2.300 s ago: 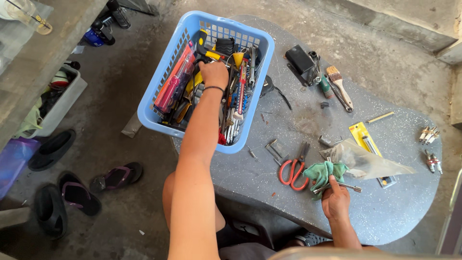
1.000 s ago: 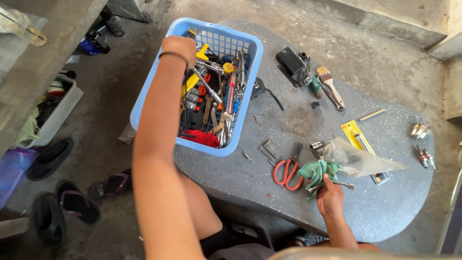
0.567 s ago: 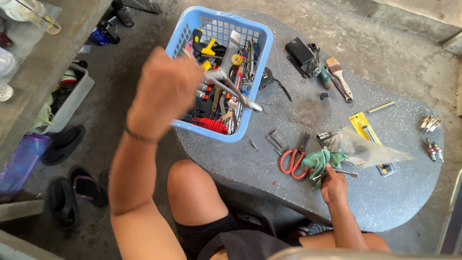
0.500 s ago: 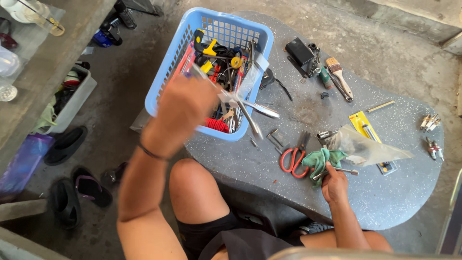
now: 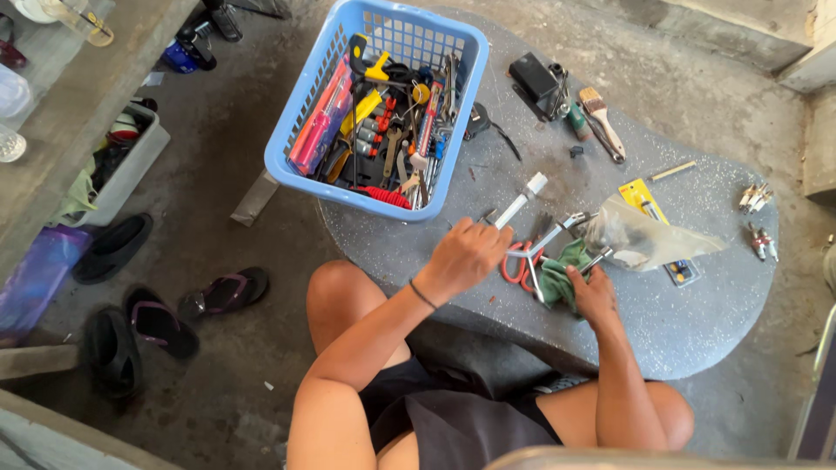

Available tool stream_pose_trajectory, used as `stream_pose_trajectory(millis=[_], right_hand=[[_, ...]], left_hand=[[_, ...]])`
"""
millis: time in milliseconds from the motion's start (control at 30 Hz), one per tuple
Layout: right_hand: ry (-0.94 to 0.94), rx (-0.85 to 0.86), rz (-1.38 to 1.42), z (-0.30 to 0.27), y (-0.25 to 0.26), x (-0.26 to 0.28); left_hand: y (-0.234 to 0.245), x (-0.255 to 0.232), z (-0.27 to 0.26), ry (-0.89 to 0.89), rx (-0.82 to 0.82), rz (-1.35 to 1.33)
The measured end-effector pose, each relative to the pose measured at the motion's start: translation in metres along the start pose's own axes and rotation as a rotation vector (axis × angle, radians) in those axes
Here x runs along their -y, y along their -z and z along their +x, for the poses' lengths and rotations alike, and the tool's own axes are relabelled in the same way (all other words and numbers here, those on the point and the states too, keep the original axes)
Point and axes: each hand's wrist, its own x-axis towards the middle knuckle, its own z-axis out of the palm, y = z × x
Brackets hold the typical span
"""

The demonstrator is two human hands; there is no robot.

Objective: The person manipulates small metal and plastic components by hand, uses pliers to work on a wire, and inserts a metal piece into a yellow plastic connector.

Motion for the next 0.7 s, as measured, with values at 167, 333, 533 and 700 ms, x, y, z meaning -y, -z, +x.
stream_pose_trajectory(millis=[167,333,533,700], right_hand=[[0.089,-0.091,-0.431,-0.013,0.01,0.034],[0.04,-0.139,-0.568,-0.033,0.012,0.078],[0.026,-0.11,-0.562,-0.032,0.018,0.085],[0.026,-0.103,-0.531,-0.034,0.018,0.087]], left_hand=[[-0.027,-0.001,-0.015,-0.027,0.073,0.203],[-0.052,-0.028,-0.032,-0.044,0.144,0.234],[-0.087,-0.058,-0.069,0.092,0.377,0.109],[-0.076,-0.066,-0.075,0.242,0.315,-0.044]])
